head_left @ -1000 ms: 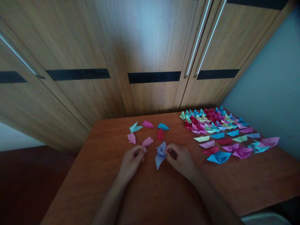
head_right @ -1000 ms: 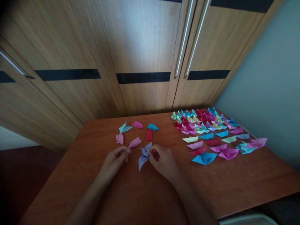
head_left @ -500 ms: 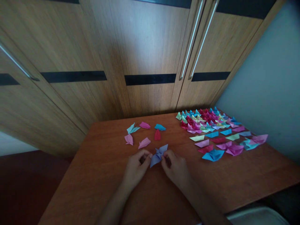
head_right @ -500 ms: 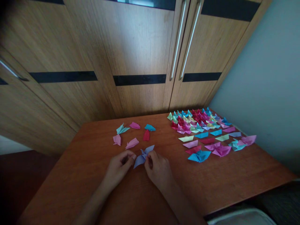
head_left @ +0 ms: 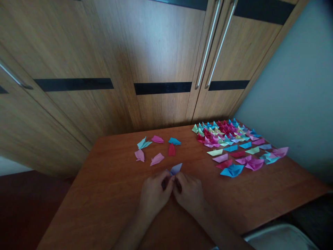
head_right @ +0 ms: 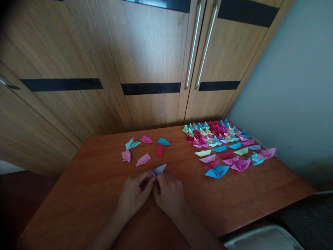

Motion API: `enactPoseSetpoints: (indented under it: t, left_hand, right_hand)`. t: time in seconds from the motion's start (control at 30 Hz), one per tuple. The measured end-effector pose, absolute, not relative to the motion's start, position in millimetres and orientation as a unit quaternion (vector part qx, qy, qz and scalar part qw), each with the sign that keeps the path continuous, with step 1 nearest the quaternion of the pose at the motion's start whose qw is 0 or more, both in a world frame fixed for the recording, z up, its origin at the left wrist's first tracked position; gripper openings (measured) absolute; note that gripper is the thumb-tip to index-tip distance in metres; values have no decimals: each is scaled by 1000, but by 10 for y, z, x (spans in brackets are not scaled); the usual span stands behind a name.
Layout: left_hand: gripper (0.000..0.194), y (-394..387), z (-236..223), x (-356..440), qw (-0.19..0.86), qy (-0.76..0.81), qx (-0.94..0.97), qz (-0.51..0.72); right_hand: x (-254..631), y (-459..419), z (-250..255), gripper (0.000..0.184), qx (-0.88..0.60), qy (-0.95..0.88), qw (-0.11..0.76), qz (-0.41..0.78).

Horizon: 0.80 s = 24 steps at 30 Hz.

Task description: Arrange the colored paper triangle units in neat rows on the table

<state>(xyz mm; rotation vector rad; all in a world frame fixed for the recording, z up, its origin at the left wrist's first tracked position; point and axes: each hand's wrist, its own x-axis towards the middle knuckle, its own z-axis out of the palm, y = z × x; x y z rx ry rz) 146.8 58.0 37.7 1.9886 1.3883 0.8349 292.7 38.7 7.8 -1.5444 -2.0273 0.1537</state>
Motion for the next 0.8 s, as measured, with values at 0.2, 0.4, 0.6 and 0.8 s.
enactPoseSetpoints:
  t: [0.2, 0.4, 0.6, 0.8]
  left_hand:
    - [10, 589, 344, 1453, 261, 535, 743, 305]
    - [12, 606, 357, 1467, 282, 505, 747, 327]
    - [14, 609, 337, 1450, 256, 495, 758, 339]
    - [17, 603, 260, 1413, 210, 480, 782, 338]
  right_hand:
    - [2940, 386, 83, 13, -574, -760, 302, 42]
    - [2948, 393, 22, 13, -560, -756, 339, 18]
    - [2969, 359, 65, 11, -552, -749, 362, 53]
    - [3261, 140, -10, 18, -587, -709, 380, 87]
